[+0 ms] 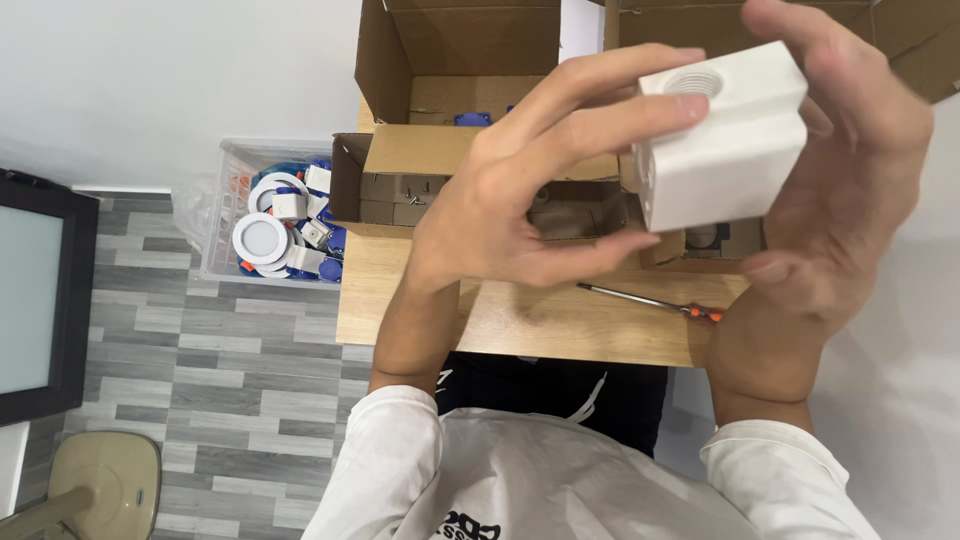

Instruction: The person uses a screwdriver to tighten screws on a white and blue electrical socket. They separate the socket into its blue and white parts, inspect them, and then reassemble them. The person repeats the process of tightening the screws on the assembled socket.

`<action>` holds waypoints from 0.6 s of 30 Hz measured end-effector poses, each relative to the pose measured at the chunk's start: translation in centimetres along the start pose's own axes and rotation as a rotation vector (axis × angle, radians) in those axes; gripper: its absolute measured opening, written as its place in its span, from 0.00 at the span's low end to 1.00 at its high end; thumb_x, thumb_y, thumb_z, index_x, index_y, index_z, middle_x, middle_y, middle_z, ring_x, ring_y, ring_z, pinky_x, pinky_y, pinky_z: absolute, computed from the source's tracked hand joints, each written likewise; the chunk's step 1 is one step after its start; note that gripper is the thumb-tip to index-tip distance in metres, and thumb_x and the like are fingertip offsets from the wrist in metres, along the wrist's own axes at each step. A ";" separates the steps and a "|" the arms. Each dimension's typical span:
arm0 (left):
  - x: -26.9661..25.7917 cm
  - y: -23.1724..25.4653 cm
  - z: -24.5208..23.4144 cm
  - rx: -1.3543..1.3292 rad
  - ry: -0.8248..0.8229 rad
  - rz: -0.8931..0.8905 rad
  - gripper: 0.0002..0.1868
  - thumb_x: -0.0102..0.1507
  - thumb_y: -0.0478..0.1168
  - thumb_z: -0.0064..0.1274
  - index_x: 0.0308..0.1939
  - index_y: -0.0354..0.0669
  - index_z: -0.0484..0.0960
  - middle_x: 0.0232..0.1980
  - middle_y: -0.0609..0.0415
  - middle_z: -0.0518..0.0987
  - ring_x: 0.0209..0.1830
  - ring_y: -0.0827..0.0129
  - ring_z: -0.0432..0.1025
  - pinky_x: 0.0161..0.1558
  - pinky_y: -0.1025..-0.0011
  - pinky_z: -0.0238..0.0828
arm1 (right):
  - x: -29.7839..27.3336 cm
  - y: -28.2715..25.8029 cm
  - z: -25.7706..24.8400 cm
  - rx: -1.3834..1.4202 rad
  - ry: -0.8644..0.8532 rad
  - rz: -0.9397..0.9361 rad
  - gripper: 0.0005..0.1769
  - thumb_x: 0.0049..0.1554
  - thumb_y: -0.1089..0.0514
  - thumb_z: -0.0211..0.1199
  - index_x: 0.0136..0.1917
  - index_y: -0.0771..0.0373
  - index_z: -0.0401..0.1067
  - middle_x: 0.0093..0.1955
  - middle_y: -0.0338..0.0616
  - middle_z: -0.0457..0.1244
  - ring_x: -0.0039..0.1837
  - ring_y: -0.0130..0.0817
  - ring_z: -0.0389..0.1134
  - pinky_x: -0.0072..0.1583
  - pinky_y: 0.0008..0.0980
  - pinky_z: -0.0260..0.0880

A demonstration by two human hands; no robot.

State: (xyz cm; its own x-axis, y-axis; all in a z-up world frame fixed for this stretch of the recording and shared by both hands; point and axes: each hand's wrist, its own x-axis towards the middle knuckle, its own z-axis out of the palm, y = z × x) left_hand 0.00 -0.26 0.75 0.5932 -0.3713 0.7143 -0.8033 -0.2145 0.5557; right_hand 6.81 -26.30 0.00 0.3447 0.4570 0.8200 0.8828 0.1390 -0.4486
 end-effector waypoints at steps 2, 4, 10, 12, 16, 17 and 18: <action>0.2 -0.3 0.1 -0.009 -0.004 0.020 0.29 0.84 0.31 0.67 0.83 0.50 0.68 0.89 0.41 0.64 0.93 0.45 0.71 0.94 0.52 0.85 | -0.3 -0.4 0.3 0.004 0.021 0.104 0.48 0.62 0.41 0.54 0.87 0.68 0.51 0.80 0.77 0.54 0.81 0.71 0.61 0.81 0.57 0.62; 0.5 -0.6 0.3 -0.020 -0.009 0.042 0.28 0.85 0.22 0.62 0.81 0.49 0.70 0.89 0.41 0.63 0.95 0.42 0.70 0.94 0.49 0.86 | -0.4 -0.5 0.2 0.006 0.041 0.208 0.48 0.65 0.42 0.55 0.87 0.73 0.49 0.79 0.74 0.55 0.75 0.66 0.65 0.75 0.52 0.66; 1.3 -0.7 -0.1 -0.037 -0.008 0.036 0.19 0.77 0.20 0.46 0.68 0.40 0.80 0.84 0.36 0.62 0.89 0.37 0.67 0.90 0.44 0.78 | 0.7 0.0 -1.1 -0.123 -0.135 0.180 0.35 0.71 0.72 0.73 0.82 0.75 0.57 0.80 0.79 0.58 0.81 0.67 0.67 0.66 0.45 0.77; 1.2 -0.4 -0.2 0.052 0.048 -0.007 0.12 0.81 0.30 0.58 0.68 0.39 0.82 0.82 0.39 0.66 0.85 0.42 0.71 0.87 0.47 0.78 | 0.8 0.7 -1.6 -0.363 -0.151 0.214 0.32 0.72 0.79 0.80 0.81 0.81 0.67 0.75 0.73 0.59 0.72 0.61 0.67 0.68 0.51 0.78; 1.0 0.2 -0.6 0.079 0.120 -0.024 0.10 0.80 0.28 0.56 0.64 0.40 0.83 0.79 0.39 0.70 0.82 0.45 0.72 0.80 0.45 0.84 | 0.0 4.9 -2.7 -0.569 -0.205 0.169 0.28 0.69 0.79 0.72 0.81 0.82 0.74 0.74 0.69 0.66 0.71 0.61 0.63 0.65 0.51 0.71; 1.0 0.3 -0.8 0.093 0.134 -0.014 0.09 0.79 0.28 0.57 0.63 0.39 0.83 0.78 0.39 0.71 0.79 0.44 0.73 0.77 0.46 0.83 | -0.4 6.3 -2.9 -0.696 -0.259 0.197 0.24 0.69 0.73 0.73 0.77 0.78 0.76 0.70 0.64 0.68 0.68 0.60 0.63 0.65 0.52 0.68; 1.0 0.4 -0.9 0.105 0.145 -0.004 0.09 0.79 0.28 0.57 0.62 0.38 0.84 0.76 0.39 0.73 0.76 0.44 0.75 0.75 0.47 0.82 | -0.9 7.7 -3.0 -0.822 -0.310 0.227 0.20 0.69 0.67 0.73 0.72 0.75 0.79 0.67 0.59 0.70 0.65 0.59 0.64 0.65 0.52 0.65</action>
State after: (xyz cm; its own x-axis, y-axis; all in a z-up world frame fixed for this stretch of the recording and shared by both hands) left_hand 0.33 0.11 2.05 0.5919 -0.2374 0.7703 -0.7974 -0.3118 0.5166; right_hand 14.24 -28.32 -3.10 0.5415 0.6295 0.5572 0.7948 -0.5994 -0.0952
